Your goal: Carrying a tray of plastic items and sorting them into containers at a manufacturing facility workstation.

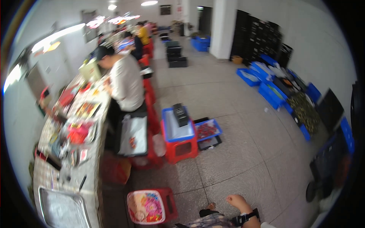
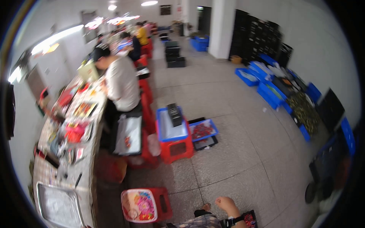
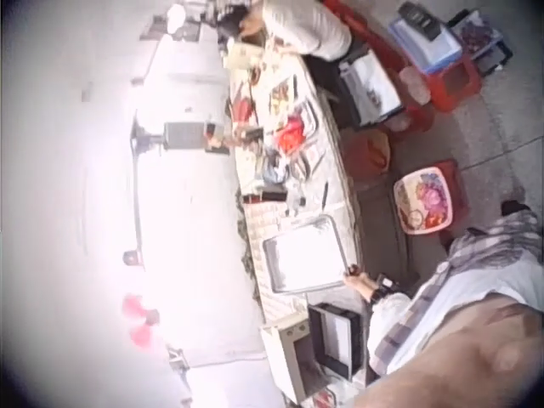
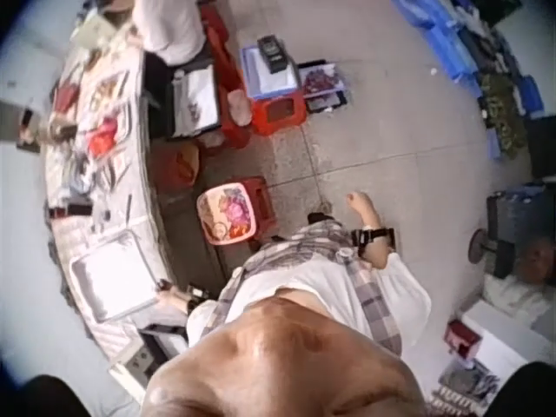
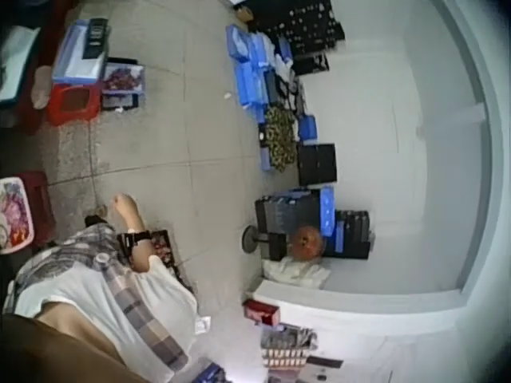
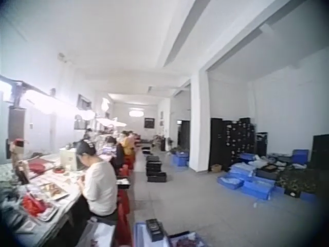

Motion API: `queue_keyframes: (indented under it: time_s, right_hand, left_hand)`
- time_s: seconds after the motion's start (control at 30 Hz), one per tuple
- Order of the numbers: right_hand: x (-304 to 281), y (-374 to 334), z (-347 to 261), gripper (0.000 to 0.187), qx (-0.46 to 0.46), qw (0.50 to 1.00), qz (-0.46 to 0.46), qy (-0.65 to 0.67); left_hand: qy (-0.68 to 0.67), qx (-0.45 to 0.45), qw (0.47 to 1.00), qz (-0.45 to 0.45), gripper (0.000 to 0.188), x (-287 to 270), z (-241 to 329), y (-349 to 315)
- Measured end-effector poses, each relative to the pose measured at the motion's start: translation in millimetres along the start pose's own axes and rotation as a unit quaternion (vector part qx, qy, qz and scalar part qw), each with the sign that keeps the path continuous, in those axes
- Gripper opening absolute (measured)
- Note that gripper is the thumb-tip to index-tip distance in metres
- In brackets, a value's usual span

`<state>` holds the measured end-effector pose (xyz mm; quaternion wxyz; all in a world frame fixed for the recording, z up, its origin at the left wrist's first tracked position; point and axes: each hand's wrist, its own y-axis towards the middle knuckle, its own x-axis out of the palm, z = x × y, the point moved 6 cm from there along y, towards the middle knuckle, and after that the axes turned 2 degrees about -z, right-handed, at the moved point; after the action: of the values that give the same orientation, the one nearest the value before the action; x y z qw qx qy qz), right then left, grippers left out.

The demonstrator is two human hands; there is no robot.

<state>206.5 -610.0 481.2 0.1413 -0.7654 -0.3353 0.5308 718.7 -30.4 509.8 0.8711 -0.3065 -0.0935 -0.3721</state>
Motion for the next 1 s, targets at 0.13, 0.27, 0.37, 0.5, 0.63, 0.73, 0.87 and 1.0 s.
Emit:
queue_keyframes:
  time_s: [0.13,0.27,0.37,0.5,0.63,0.73,0.87,1.0]
  right_hand:
    - [-97.1,34.3,73.4,0.028,0.055,0.997,0.025,-0.047]
    - [-181.9,72.9,136.9,0.027,0.008,0.990,0.141,0.018]
    - [-235.4,130.0,160.8,0.028,0.000,0.988,0.142,0.059]
    - [-283.3,224.6,184.8,0.032,-0.025,0.983,0.107,0.149]
    - [-383.0,305.3,184.8,0.035,-0.014,0.989,0.047,0.142]
    - [-495.9,345.2,229.4,0.040,0.044,0.963,0.180,0.195]
    - [-622.8,380.2,280.8,0.055,0.103,0.786,0.366,0.487]
    - [-728.1,465.8,328.7,0.060,0.072,0.722,0.358,0.588]
  left_hand:
    - [0.124,0.058,0.979,-0.150,0.035,67.9,-46.9,-134.5]
    - [0.243,0.004,0.931,-0.272,0.036,176.9,-117.7,-297.7]
    - [0.339,-0.050,0.877,-0.338,0.037,236.3,-188.9,-382.5]
    - [0.393,-0.191,0.778,-0.451,0.036,292.4,-350.4,-466.4]
    - [0.425,-0.267,0.675,-0.541,0.021,388.1,-502.2,-591.1]
    - [0.562,-0.323,0.482,-0.590,0.020,460.1,-630.0,-692.2]
    - [0.567,-0.312,0.297,-0.702,0.021,564.6,-755.5,-847.7]
    - [0.589,-0.288,0.243,-0.715,0.031,669.3,-869.5,-977.9]
